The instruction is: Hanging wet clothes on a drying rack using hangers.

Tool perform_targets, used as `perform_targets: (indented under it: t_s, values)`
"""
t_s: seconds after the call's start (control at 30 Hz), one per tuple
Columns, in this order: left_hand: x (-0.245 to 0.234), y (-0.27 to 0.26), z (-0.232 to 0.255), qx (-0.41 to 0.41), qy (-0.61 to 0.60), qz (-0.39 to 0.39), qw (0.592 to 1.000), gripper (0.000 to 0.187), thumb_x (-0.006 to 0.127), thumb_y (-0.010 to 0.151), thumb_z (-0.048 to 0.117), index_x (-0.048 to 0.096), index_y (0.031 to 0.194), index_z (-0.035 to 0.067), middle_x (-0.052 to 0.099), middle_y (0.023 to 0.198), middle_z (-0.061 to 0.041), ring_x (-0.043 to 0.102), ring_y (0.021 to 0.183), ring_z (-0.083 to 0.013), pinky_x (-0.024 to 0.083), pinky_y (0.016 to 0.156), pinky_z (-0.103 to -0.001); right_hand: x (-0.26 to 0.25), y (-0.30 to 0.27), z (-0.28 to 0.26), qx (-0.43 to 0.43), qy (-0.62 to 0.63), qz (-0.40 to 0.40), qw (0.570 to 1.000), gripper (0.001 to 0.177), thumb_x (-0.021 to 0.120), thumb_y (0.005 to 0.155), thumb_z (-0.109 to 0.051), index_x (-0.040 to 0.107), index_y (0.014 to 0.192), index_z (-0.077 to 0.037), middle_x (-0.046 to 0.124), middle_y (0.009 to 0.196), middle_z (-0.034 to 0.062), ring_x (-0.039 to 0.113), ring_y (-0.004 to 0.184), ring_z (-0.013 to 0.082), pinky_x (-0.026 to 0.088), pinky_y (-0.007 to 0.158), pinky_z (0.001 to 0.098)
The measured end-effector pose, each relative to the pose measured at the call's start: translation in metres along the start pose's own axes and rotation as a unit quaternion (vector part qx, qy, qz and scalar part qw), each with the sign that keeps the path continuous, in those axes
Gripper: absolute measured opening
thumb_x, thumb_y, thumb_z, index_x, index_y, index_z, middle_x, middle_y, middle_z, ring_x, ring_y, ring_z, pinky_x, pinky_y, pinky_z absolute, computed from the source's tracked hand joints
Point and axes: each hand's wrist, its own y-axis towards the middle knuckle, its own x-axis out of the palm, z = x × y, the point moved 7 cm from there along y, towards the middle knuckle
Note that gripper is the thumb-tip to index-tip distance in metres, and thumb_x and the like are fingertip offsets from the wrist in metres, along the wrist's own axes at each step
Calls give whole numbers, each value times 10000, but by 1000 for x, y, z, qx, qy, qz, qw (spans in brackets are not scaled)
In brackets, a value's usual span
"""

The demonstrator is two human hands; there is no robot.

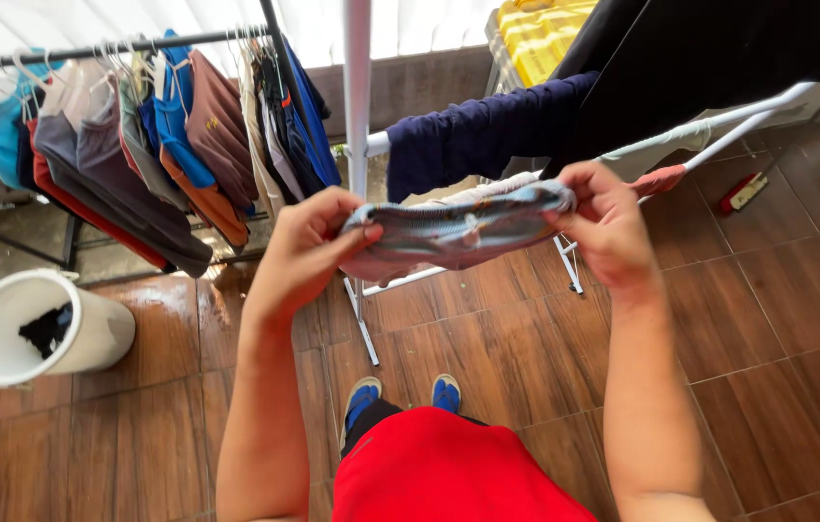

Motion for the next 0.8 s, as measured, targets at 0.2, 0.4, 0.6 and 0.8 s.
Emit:
perform_targets:
  t_s: [0.2, 0.4, 0.6, 0.8]
  values:
    - [23, -26, -115, -112, 90, 55, 988, 139, 771, 930, 119, 701, 924, -1, 651, 765, 65, 562, 716, -4, 460, 605, -203, -55, -44, 103, 126, -80, 38, 988, 196, 732, 945, -40, 659, 1127, -34, 707, 1034, 0, 664, 964, 87, 555, 878, 265]
    - [33, -32, -214, -175, 137, 40, 974, 241, 751, 943, 244, 695, 944, 10, 636, 754, 8, 522, 710, -36, 451, 626, -233, -98, -88, 214, 183, -114, 84, 973, 265, 728, 925, -16, 659, 1179, -38, 695, 1021, 0, 643, 951, 86, 521, 847, 245]
    - [25, -55, -359, -203, 141, 119, 962, 306, 707, 952, 332, 695, 999, 29, 713, 850, -69, 611, 793, -149, 504, 729, -318, -111, -118, 330, 235, -191, 80, 950, 157, 697, 959, -61, 696, 1112, -27, 711, 975, -1, 652, 912, 69, 528, 831, 238]
    - [19, -44, -383, -205, 451, 196, 846, 334, 723, 903, 388, 735, 1035, 81, 680, 1018, -238, 629, 927, -451, 505, 763, -508, -117, -110, 382, 316, -316, 155, 881, 179, 735, 1030, -145, 744, 1139, -2, 654, 813, 157, 585, 707, 192, 475, 651, 332]
